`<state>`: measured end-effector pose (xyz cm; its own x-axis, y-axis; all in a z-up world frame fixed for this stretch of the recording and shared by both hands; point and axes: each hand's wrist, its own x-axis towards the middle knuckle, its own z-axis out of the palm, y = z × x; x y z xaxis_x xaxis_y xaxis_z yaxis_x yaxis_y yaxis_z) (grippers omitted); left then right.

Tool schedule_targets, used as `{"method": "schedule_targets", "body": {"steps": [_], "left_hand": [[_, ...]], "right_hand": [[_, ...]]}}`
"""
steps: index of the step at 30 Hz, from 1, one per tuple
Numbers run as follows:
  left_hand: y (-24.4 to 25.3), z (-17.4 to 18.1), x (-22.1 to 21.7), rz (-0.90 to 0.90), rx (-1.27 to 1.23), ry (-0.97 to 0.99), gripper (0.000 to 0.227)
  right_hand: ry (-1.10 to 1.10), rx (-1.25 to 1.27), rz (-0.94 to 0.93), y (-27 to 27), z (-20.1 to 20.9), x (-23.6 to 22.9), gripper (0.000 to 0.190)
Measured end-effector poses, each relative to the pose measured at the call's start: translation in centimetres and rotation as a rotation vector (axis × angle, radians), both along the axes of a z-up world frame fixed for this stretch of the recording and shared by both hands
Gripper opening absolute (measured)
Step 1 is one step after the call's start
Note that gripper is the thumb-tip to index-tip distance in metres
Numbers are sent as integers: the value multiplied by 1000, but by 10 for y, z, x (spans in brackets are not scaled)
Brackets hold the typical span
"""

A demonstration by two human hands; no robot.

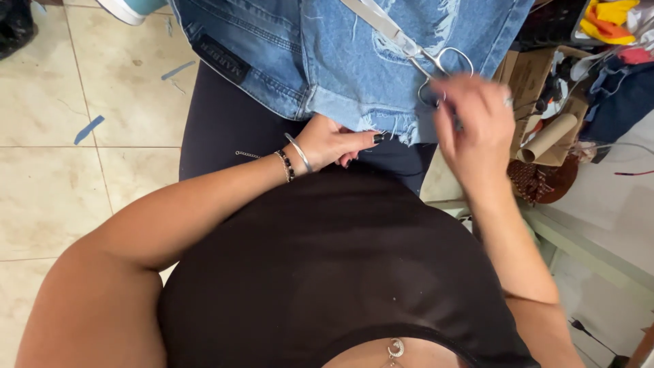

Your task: Trimming loose threads and distressing denim jeans using scissors

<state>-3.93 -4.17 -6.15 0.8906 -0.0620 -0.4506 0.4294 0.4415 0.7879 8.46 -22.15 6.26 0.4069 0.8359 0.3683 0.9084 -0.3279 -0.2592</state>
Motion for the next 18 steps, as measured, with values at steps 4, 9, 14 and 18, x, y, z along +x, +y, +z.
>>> {"method": "schedule_targets", "body": {"steps": [4,9,14,18], "left_hand": [[7,11,-1,-75,89,96,30],[6,13,-1,-32,74,130,38],[6,16,1,6,42,128,35],[10,24,2,-63,133,172,47]], "right_hand": [[-29,-185,-72,18,19,14,32],[-236,-550,-91,15,31,24,52],[85,-732,-70,5,74,24,44],[642,-816,-131,-50,63,34,45]]}}
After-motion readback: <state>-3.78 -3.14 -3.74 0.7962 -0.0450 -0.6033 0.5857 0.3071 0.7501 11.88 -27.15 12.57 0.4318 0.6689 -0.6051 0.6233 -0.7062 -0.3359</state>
